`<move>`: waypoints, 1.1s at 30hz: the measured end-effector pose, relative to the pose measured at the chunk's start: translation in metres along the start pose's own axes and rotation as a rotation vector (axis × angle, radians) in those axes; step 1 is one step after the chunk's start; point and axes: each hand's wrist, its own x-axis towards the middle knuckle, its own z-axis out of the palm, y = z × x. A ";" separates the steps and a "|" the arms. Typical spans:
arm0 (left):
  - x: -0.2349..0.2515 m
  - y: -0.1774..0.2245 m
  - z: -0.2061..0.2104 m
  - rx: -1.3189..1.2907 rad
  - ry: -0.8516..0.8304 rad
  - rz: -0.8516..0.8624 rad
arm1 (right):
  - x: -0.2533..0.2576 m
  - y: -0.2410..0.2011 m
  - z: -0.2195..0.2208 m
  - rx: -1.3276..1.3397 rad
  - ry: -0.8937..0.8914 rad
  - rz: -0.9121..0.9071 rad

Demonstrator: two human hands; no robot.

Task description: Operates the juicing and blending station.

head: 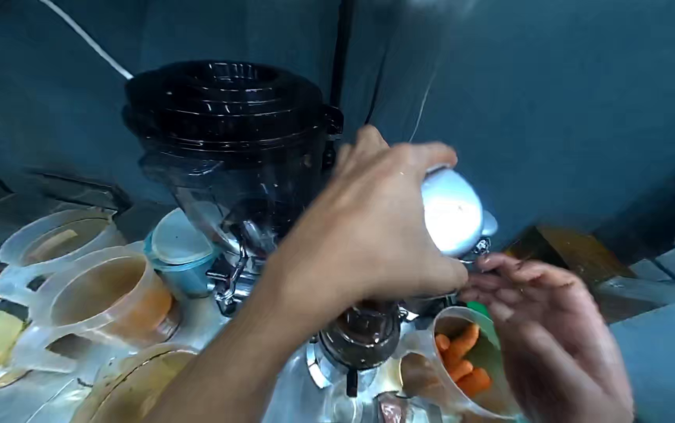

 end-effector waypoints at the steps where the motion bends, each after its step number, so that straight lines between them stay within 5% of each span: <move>1: 0.005 0.003 0.011 0.012 -0.096 -0.028 | 0.006 -0.009 -0.007 -0.007 0.026 -0.016; 4: 0.013 0.007 0.038 0.032 -0.309 -0.048 | 0.024 -0.034 -0.024 -0.023 0.074 -0.067; 7: 0.012 0.004 0.031 -0.067 -0.353 -0.075 | 0.039 -0.045 -0.030 -0.072 0.079 -0.067; 9: -0.001 -0.008 0.030 -0.358 -0.154 -0.189 | 0.048 -0.047 -0.025 -0.157 0.031 -0.030; 12: -0.045 -0.032 0.062 -0.792 0.418 -0.337 | 0.068 -0.047 -0.002 -0.393 -0.163 -0.037; 14: -0.082 -0.060 0.108 -0.818 0.692 -0.444 | 0.082 -0.046 0.020 -0.628 -0.331 -0.066; 16: -0.127 -0.098 0.169 -0.776 0.787 -0.657 | 0.097 -0.041 0.040 -0.845 -0.518 -0.087; 18: -0.178 -0.131 0.228 -0.687 0.605 -0.965 | 0.103 -0.026 0.054 -0.992 -0.692 -0.079; 20: -0.226 -0.154 0.275 -0.603 0.185 -1.234 | 0.098 -0.010 0.063 -1.010 -0.784 -0.029; 23: -0.267 -0.184 0.324 -0.647 -0.238 -1.343 | 0.095 0.023 0.073 -0.977 -0.800 0.007; 27: -0.286 -0.211 0.365 -0.840 -0.190 -1.256 | 0.083 0.064 0.082 -1.129 -0.840 0.064; 33: -0.285 -0.216 0.370 -0.932 -0.068 -1.243 | 0.074 0.067 0.082 -1.083 -0.778 0.024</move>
